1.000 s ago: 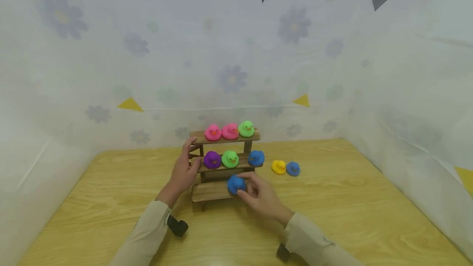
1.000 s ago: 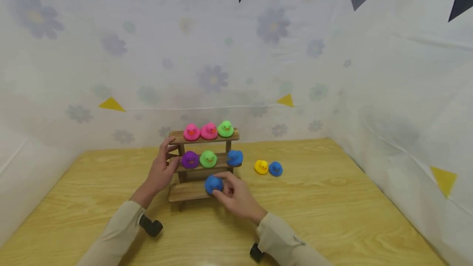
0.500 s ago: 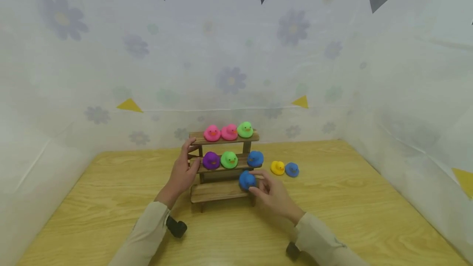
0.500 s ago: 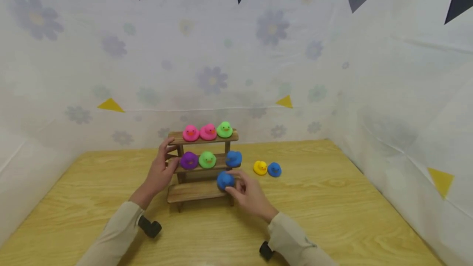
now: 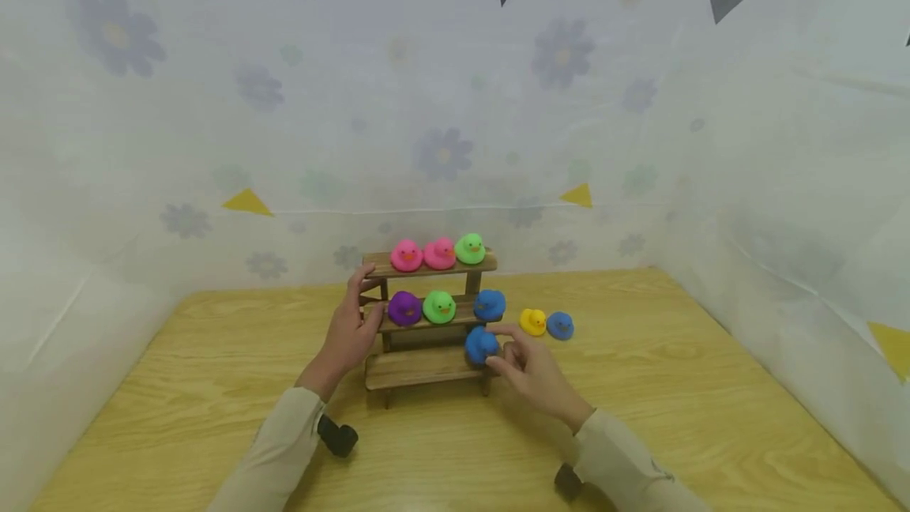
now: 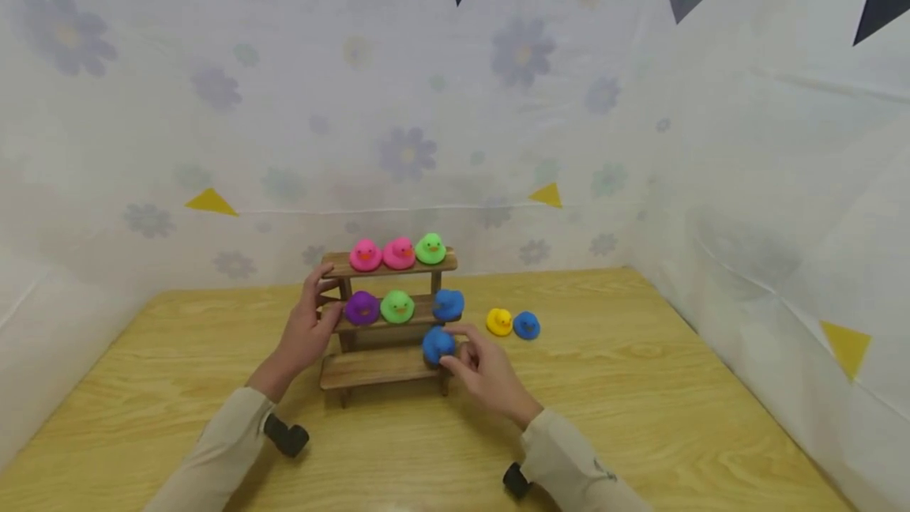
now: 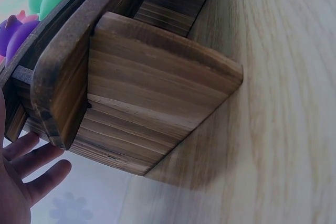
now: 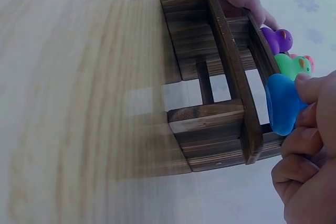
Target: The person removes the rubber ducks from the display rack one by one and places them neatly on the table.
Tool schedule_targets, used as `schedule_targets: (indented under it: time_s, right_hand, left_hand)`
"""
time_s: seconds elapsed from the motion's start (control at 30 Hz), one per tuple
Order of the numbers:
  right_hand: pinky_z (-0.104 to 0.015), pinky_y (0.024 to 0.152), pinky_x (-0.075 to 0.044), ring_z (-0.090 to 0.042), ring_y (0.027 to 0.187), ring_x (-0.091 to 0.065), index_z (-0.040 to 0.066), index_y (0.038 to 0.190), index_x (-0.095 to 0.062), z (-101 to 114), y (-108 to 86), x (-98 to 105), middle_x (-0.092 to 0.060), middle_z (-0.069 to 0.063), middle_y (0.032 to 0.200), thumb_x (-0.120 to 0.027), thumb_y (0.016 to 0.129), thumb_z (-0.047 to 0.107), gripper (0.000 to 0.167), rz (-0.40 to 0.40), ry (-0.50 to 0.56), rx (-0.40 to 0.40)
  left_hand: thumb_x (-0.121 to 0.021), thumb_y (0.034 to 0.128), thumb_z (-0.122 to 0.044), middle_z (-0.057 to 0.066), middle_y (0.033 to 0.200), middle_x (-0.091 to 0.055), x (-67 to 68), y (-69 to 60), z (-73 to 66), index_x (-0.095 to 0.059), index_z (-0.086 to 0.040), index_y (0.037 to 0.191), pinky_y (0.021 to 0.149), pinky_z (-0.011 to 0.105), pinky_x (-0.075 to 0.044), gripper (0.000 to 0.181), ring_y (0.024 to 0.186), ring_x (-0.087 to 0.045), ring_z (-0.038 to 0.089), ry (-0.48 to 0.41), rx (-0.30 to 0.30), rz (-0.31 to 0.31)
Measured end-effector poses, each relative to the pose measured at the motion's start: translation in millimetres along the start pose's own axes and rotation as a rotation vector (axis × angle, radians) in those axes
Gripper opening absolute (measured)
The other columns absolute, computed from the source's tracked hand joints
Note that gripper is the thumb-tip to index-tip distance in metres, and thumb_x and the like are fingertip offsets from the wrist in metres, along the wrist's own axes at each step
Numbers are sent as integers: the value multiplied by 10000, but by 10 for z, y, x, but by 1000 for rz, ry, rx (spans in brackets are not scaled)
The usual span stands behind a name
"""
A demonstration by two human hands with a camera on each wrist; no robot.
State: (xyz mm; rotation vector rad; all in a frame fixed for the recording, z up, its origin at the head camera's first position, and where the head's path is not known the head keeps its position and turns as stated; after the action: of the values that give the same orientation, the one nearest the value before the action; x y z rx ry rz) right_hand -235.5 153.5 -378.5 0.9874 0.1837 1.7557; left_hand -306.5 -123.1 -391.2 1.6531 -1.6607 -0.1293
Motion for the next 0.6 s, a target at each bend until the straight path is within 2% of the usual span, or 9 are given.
schedule_targets:
  time_s: [0.3,0.6]
  right_hand:
    - [-165,467,-331,59,494,-308,-90,1233,-517,5,13,132,-415,-24,541,-607,880,-76,365,64,-4,-20]
    - [-178,505,-349,64,496,-269,-109,1213,-534,-11,42,274,-372,-14,531,-602,870,-100,349,98,-70,30]
  left_hand:
    - [-486,969,-58,201,1361,-510,-5,-1,8,-249,-198,1483,555,269,-446,583,1010,-608,361,8,-28,-5]
    - [-490,956,-44,209,1366,-504,4,2,4,-247,-189,1484,550,265,-454,599,958,-616,342,1,-33,0]
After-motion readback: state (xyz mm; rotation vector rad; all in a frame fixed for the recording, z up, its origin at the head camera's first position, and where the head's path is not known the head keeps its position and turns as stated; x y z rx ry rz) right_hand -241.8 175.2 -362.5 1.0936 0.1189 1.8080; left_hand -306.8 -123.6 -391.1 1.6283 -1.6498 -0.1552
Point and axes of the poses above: each hand's wrist, its own y-axis towards the middle knuckle, its own x-axis out of the back of the hand, z = x × y, the point moved 3 cm from there along y, towards the middle knuckle
